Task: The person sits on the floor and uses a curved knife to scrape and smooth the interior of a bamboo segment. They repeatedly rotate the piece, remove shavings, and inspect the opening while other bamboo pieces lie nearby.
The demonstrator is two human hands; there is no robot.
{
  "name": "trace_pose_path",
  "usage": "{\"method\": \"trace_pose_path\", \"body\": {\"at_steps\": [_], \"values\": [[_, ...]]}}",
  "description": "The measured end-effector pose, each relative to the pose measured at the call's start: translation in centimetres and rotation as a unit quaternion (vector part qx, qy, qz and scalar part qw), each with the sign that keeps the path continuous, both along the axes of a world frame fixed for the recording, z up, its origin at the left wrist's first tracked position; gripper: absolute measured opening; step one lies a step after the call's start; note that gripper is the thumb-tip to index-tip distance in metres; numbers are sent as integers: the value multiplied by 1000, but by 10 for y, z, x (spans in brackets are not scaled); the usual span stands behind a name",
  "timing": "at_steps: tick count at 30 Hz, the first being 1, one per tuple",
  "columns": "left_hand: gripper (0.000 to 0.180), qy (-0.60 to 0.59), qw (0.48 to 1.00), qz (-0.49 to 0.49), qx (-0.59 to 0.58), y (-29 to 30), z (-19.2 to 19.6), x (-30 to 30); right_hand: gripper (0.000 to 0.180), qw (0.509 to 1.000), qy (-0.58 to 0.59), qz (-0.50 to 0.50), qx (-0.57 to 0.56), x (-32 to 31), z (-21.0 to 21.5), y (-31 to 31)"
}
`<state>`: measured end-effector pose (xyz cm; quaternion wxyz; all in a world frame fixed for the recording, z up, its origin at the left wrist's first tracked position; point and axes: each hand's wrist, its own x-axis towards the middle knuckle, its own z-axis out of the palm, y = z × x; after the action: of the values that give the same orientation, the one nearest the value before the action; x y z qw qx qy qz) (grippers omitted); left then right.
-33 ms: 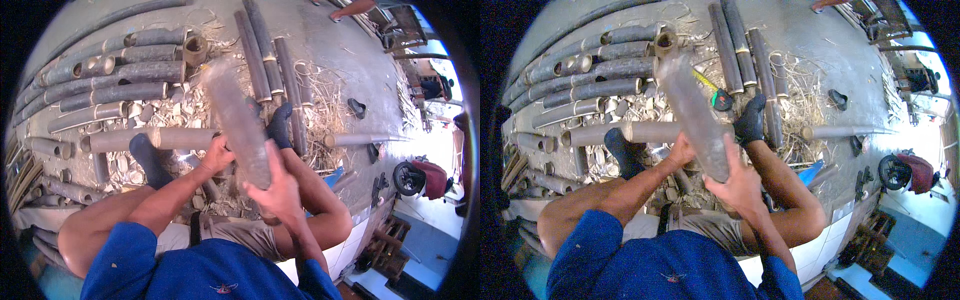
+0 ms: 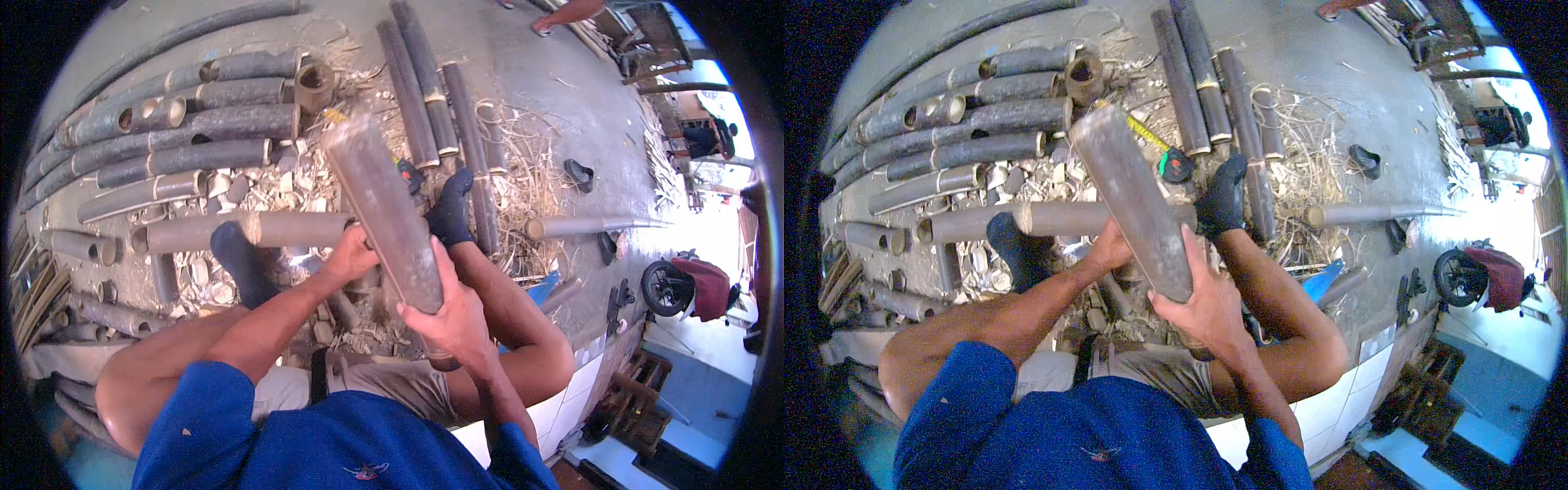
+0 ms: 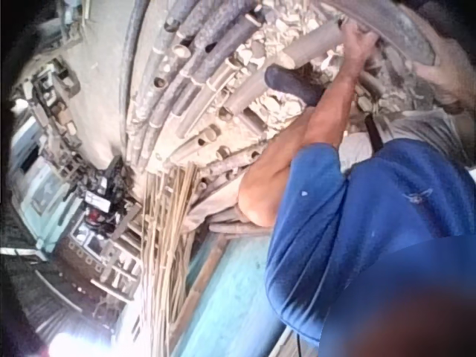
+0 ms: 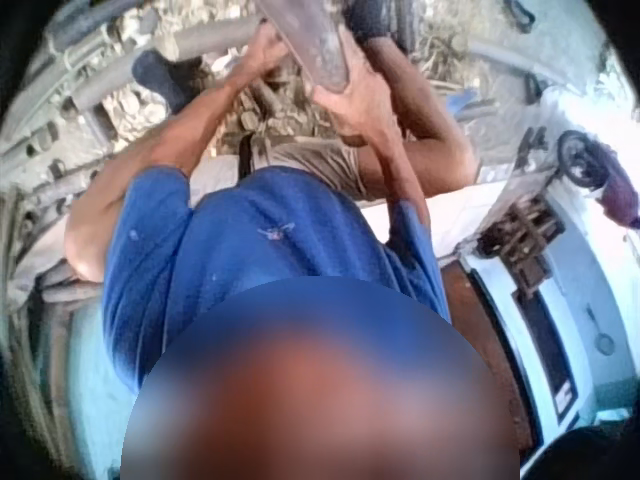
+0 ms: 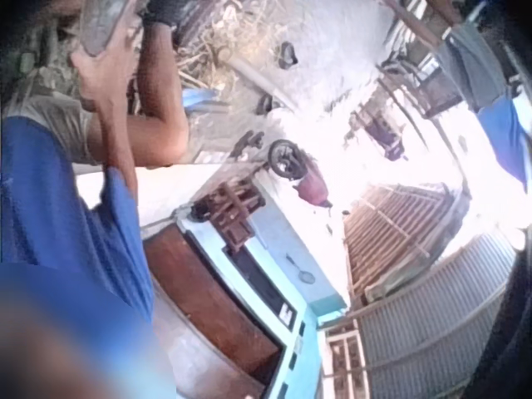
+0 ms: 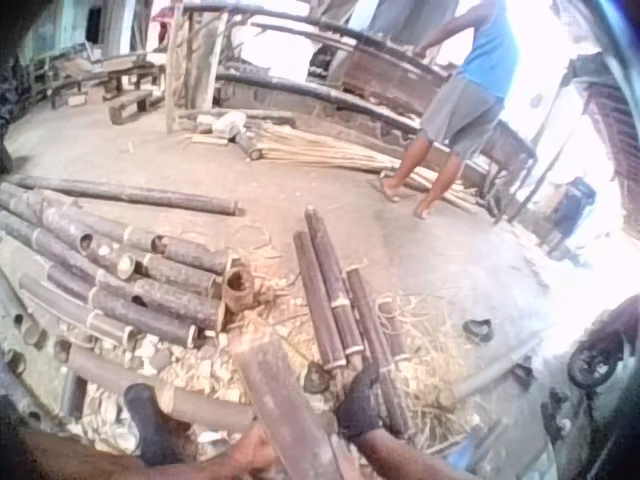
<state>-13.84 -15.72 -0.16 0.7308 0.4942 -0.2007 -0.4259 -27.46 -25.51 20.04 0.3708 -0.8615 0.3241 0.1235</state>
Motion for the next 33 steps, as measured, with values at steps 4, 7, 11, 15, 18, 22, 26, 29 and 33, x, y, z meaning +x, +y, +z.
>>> {"method": "trace_pose_path", "body": {"at_steps": [4, 7, 11, 15, 18, 22, 26, 29, 33], "values": [[38, -60, 991, 94, 75, -15, 21, 27, 105, 997, -32, -67, 2, -23, -7, 5], [44, 10, 963, 186, 195, -29, 30, 42, 101, 976, -171, -136, 18, -32, -4, 5], [46, -88, 977, 138, 134, -24, 26, 5, 100, 937, -297, -183, 24, -29, -2, 14], [42, -34, 992, 115, 26, -27, 13, -4, 103, 979, -154, -134, 29, -24, -19, 28], [40, -18, 966, 202, 157, -31, 17, 22, 99, 984, -138, -110, 38, -32, -32, 37], [46, -53, 948, 278, 149, -25, 41, 74, 87, 953, -201, -202, 106, -54, -35, 49], [54, -228, 941, 214, 130, -15, 67, 95, 82, 908, -246, -298, 161, -71, -25, 51], [62, -305, 923, 116, 204, -6, 74, 77, 86, 886, -310, -328, 110, -83, -18, 51], [56, -354, 900, -43, 249, 9, 63, 35, 97, 780, -392, -385, 298, -101, -23, 65]]}}
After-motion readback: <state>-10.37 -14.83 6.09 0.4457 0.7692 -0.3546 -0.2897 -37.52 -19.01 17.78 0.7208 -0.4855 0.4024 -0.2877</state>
